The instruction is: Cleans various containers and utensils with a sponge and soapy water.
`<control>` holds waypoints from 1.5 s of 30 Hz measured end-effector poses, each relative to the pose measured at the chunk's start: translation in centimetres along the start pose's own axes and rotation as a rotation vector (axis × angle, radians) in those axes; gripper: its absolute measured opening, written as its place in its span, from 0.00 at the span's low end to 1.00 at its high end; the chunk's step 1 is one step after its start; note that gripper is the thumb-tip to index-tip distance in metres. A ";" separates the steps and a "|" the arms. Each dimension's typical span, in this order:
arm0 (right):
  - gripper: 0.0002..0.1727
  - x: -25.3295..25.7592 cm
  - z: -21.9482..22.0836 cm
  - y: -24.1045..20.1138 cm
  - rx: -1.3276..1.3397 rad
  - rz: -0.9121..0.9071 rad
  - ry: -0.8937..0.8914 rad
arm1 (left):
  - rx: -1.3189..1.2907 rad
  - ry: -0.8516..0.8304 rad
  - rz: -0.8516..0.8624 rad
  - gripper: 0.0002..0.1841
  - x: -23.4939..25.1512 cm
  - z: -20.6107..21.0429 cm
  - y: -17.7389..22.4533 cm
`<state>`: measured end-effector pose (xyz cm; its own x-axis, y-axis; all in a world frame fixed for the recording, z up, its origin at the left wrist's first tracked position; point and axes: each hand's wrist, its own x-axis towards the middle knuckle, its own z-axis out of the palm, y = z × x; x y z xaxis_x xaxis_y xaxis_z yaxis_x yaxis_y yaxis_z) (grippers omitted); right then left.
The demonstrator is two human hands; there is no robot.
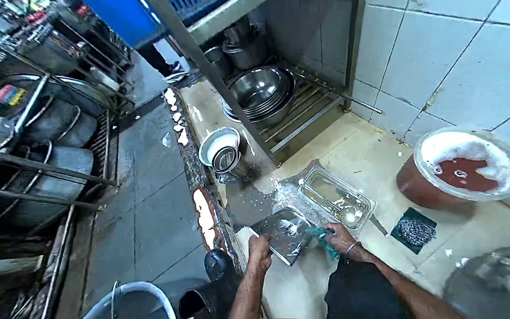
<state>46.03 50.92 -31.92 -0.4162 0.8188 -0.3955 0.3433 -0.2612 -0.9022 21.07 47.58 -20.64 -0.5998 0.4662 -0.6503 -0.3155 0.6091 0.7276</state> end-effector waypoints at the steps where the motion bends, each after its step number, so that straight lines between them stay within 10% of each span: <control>1: 0.17 -0.6 -0.4 0.3 0.056 0.045 0.074 | 0.088 0.001 0.047 0.19 -0.5 -0.2 0.7; 18: 0.11 -7.1 -3.1 -0.1 0.378 0.203 0.390 | 1.531 -0.047 0.754 0.14 -8.4 -1.7 14.5; 25: 0.11 -7.5 -3.3 1.2 0.285 0.249 0.401 | 1.864 -0.154 1.057 0.14 -0.4 -2.5 11.3; 40: 0.17 1.9 0.6 0.2 0.020 0.236 0.072 | 0.743 -0.567 1.134 0.20 10.6 -8.4 4.4; 45: 0.19 5.0 1.0 -2.5 -0.343 0.195 -0.147 | 0.645 -0.200 0.937 0.27 11.8 -10.3 1.8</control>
<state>42.22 55.17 -31.86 -0.4232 0.6826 -0.5957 0.6775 -0.1981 -0.7083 5.91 47.60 -24.72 -0.2547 0.9668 0.0210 0.6606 0.1581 0.7339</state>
